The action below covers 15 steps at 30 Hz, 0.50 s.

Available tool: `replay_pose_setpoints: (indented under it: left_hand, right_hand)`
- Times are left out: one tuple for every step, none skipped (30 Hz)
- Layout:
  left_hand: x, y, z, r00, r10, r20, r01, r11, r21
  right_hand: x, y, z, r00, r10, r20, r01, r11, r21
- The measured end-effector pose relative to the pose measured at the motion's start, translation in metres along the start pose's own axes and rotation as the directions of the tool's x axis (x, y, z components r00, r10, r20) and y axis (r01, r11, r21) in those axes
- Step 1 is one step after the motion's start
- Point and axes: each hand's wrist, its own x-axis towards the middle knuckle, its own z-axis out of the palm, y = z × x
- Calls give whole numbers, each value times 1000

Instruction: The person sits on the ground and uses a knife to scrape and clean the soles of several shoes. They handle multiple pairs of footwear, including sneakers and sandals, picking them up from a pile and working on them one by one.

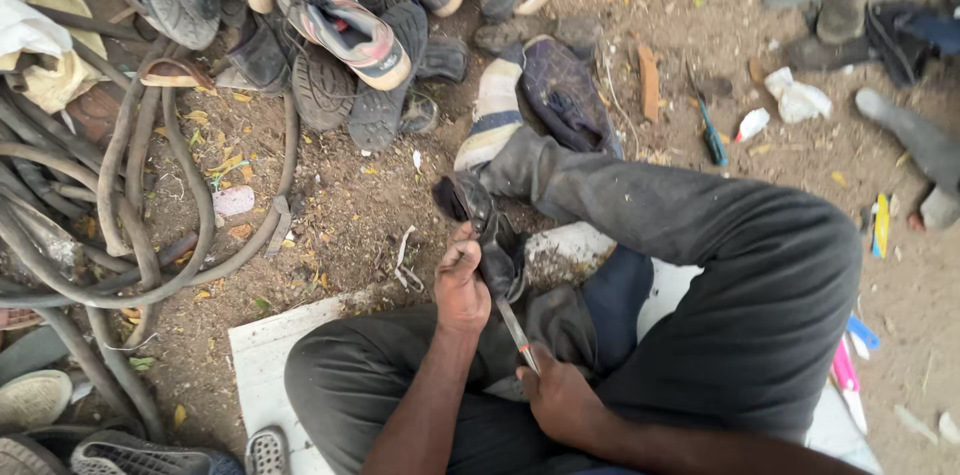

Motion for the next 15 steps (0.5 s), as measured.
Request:
replay_pose_setpoints:
  left_hand:
    - [0,4,5,998,-42,-39,39,997,-60]
    - [-1,10,11,998,-66,-7,65,993,-96]
    - [-3,15,15,995,-95,30,98,987,-127]
    - [-4,20,18,990,-121,68,130,979,-155]
    - [-6,25,19,994,-105,-4,104,990,-94]
    - [-9,30,16,994,-78,-78,76,997,-25]
    - [-11,35,10,988,-50,-145,57,997,47]
    - [-13,36,2,978,-27,-207,51,992,111]
    - [-14,38,-8,963,2,-271,47,983,175]
    - [-16,37,-21,941,41,-336,43,970,238]
    - [-15,35,-32,897,40,-440,92,957,275]
    - [-10,31,-43,841,48,-539,142,942,305]
    - [-7,28,-52,769,52,-637,209,921,329]
    - [-3,23,-58,776,156,-610,165,884,437]
    - [2,21,-59,783,258,-566,113,836,536]
  right_hand:
    - [3,-3,-1,995,94,26,-94,996,-3]
    - [12,-7,-2,997,-35,-68,35,999,1]
    - [23,-12,-2,973,-158,-167,160,987,-3]
    - [28,-15,-4,924,-277,-263,283,959,-19]
    - [27,-17,-8,936,-279,-214,277,960,-42]
    - [25,-19,-13,945,-284,-160,278,959,-61]
    - [20,-20,-21,952,-285,-114,277,958,-79]
    - [12,-19,-30,967,-251,-33,247,964,-99]
    - [5,-16,-41,976,-213,52,218,969,-121]
    - [1,-14,-52,975,-172,143,193,970,-148]
    - [1,-14,-63,993,-86,80,105,952,-286]
    - [7,-15,-74,1000,-15,5,15,911,-412]
    - [18,-19,-82,995,55,-77,-87,853,-515]
    - [35,-26,-88,978,-155,-141,61,855,-515]
    - [56,-36,-91,908,-362,-210,206,823,-529]
